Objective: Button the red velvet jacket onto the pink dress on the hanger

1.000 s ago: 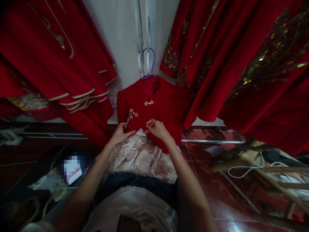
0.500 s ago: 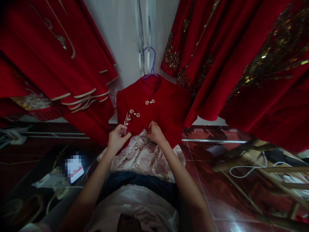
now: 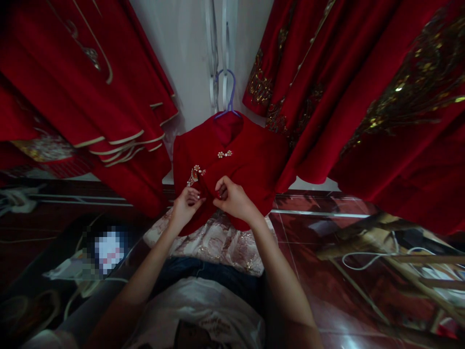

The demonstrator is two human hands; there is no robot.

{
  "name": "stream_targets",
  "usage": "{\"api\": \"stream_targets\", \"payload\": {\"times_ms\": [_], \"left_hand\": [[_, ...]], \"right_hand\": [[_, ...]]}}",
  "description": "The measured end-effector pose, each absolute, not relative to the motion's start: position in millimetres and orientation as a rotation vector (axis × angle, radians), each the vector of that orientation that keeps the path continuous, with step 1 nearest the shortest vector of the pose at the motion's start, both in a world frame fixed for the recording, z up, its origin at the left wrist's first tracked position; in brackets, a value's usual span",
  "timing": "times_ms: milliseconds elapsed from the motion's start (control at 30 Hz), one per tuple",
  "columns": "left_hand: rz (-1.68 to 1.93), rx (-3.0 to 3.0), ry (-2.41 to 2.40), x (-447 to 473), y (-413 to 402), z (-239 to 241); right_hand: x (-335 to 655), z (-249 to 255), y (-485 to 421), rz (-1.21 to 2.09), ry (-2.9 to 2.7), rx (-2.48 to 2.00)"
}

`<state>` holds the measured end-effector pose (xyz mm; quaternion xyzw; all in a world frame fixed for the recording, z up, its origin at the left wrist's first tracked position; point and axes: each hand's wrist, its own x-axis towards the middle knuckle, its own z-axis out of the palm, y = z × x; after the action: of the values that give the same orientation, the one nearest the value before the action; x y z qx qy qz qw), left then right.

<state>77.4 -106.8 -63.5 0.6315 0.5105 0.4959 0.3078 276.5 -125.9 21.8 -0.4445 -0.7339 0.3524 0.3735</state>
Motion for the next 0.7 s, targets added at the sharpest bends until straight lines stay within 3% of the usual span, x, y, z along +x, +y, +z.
{"api": "stream_targets", "payload": {"times_ms": [300, 700], "left_hand": [[1.303, 1.712, 1.356, 80.5, -106.7, -68.6], [1.316, 1.511, 1.232, 81.0, -109.3, -72.5]], "right_hand": [[241.1, -38.5, -103.2, 0.905, -1.771, -1.164], [240.9, -47.8, -98.7, 0.689, -1.815, -1.225]]}}
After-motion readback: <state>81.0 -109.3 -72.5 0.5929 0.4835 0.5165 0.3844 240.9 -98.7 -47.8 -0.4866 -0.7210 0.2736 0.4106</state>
